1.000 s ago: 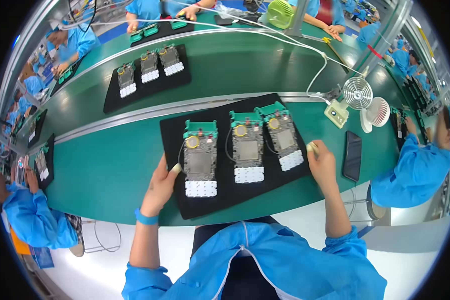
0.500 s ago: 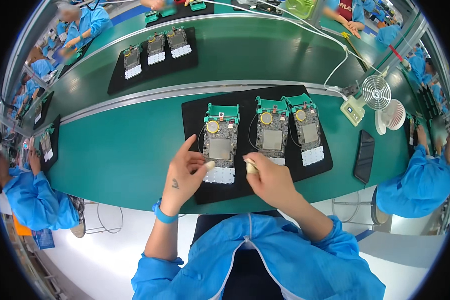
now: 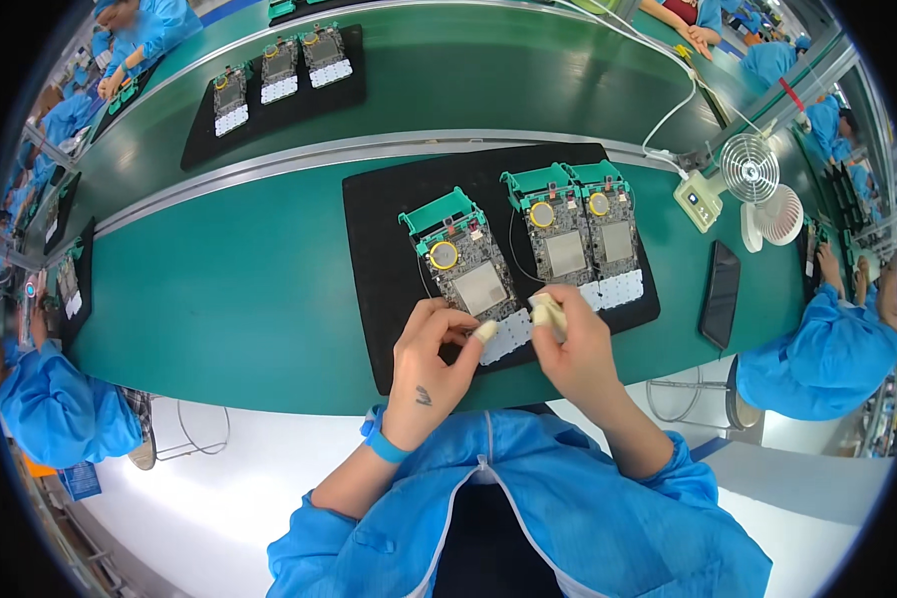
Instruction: Manually assembling or cleaning small components on a printed circuit board at an industrial assembly line.
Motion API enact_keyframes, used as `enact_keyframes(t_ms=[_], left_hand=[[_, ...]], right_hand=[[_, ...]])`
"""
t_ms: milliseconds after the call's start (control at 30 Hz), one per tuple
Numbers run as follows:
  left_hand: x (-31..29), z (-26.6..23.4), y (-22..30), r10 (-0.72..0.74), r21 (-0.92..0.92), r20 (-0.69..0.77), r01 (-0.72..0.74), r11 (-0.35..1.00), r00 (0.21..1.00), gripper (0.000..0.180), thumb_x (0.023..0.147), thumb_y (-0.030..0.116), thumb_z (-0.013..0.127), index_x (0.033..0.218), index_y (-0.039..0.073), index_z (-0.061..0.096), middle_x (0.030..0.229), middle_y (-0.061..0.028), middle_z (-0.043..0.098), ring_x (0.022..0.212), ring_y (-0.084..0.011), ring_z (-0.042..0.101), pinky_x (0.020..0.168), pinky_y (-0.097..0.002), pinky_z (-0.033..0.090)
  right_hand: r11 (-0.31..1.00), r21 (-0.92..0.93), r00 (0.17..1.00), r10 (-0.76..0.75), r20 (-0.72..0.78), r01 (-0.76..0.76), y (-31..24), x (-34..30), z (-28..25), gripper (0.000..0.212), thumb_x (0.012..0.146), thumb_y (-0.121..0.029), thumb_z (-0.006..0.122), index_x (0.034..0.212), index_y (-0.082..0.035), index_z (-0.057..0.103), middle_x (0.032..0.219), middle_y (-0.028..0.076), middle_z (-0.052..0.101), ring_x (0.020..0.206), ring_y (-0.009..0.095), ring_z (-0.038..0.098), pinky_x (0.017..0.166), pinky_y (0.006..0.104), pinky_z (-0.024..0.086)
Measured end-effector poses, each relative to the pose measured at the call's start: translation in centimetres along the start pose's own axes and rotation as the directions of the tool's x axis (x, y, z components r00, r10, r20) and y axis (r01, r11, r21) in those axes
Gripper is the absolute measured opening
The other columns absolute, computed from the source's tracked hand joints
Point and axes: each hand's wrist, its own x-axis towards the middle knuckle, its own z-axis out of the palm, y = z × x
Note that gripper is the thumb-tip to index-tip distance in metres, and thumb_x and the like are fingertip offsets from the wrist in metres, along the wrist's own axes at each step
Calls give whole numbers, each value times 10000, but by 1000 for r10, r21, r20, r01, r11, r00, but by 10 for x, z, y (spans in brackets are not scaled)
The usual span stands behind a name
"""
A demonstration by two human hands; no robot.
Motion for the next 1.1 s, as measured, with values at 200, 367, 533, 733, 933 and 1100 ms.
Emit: enact_keyframes(t_ms=[200, 367, 533, 733, 933, 1100], left_hand=[[6, 4, 1, -27, 49, -60, 30, 998, 998, 129, 761, -17, 671, 753, -33, 543, 758, -98, 534, 598, -165, 596, 509, -261, 462], [10, 5, 3, -59, 89, -58, 64, 994, 997, 141, 744, -19, 668, 727, -30, 529, 735, -94, 527, 586, -161, 591, 496, -257, 454], [12, 7, -4, -29, 100, -59, 35, 994, 998, 153, 771, -14, 662, 724, -30, 517, 719, -61, 528, 583, -91, 578, 486, -210, 430], [19, 4, -11, -29, 88, 11, 28, 996, 1000, 149, 814, 26, 670, 769, -30, 540, 738, -58, 547, 626, -90, 585, 520, -212, 459], [55, -36, -8, 347, 615, -61, -238, 752, 936, 249, 828, -13, 607, 1065, -9, 531, 1069, -138, 555, 990, -271, 586, 784, -323, 506], [90, -53, -4, 346, 498, 298, -454, 739, 890, 325, 757, -23, 631, 1064, -6, 526, 1166, -163, 504, 1202, -376, 463, 900, -406, 443]], right_hand=[[991, -90, 958, 122, 260, -102, -10, 4, 15, 276, 820, -158, 601, 1058, -80, 485, 726, 152, 636, 635, 358, 643, 566, 412, 515], [989, -148, 968, 51, 244, -15, -3, 6, 21, 289, 807, -173, 613, 1045, -81, 479, 676, 131, 628, 600, 339, 639, 519, 415, 497], [981, -191, 968, 16, 252, 34, -1, 7, 23, 272, 803, -166, 617, 1021, -76, 482, 606, 108, 604, 530, 309, 625, 476, 398, 478], [951, -295, 976, -24, 215, 89, 0, 10, 34, 216, 808, -155, 613, 974, -65, 506, 619, 122, 601, 512, 282, 615, 472, 362, 476], [979, 154, 978, 108, 176, -135, 14, 19, 15, 155, 860, -76, 551, 998, -26, 499, 733, 88, 648, 660, 191, 658, 606, 300, 513], [921, 375, 962, -2, 273, -105, 0, 43, 13, 193, 918, -10, 439, 1111, -6, 427, 995, 112, 621, 840, 122, 607, 742, 264, 489]])
